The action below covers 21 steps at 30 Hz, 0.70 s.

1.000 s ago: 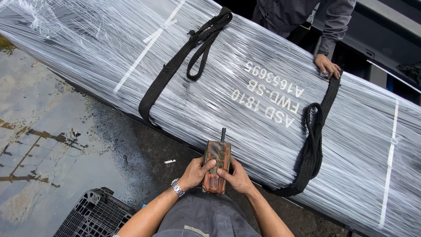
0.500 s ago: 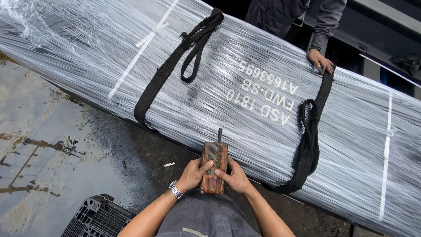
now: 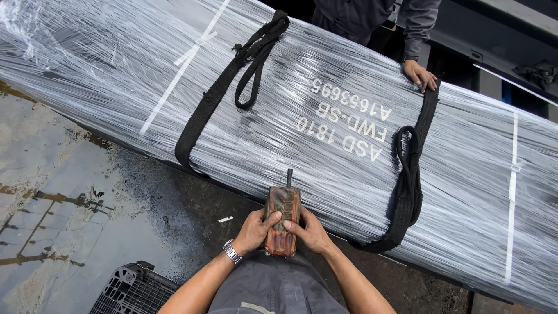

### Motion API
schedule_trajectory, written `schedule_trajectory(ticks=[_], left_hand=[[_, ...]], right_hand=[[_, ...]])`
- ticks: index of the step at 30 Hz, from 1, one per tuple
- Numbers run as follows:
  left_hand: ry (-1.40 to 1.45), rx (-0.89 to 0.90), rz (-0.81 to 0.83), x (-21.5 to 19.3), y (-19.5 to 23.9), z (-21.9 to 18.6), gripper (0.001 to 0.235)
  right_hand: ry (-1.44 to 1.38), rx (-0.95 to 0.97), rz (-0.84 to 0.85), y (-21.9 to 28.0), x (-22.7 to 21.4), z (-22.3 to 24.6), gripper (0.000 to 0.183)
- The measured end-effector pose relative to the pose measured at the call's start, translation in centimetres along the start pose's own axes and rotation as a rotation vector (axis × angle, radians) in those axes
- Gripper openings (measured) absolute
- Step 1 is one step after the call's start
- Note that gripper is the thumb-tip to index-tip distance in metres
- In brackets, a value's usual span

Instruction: Using a crane remote and heavy chains to secure and lift a large wrapped metal component.

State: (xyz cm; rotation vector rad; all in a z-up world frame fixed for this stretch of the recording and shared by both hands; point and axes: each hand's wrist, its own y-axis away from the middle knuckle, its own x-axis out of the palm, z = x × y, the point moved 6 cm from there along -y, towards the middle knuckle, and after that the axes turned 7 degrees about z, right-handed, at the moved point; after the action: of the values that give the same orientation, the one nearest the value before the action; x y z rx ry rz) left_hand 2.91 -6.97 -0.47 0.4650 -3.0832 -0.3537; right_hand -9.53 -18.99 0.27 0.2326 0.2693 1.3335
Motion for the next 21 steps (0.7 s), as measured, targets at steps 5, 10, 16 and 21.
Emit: schedule_trajectory(ticks=[5,10,16,21], left_hand=[[0.002,0.022,-0.004,-0.1,0.1,-0.2,0.07],[-0.066,-0.044,-0.025,-0.6,-0.4,0.9,0.075],[-0.109,-0.003,-0.108,-1.4,-0.3,-4.3,0.078],[0.07,-0.117,-0.079,-0.6,-1.4,-2.2,0.077]], right_hand=[[-0.042,-0.032,0.013,0.3,0.3,1.0,0.08],[-0.034,-0.066,0.007,0.5,0.4,2.2,0.079],[0.021,-0.088,0.026,1.0,1.0,3.8,0.081],[0.01,-0.062,0.016,0.9,0.4,3.0,0.082]])
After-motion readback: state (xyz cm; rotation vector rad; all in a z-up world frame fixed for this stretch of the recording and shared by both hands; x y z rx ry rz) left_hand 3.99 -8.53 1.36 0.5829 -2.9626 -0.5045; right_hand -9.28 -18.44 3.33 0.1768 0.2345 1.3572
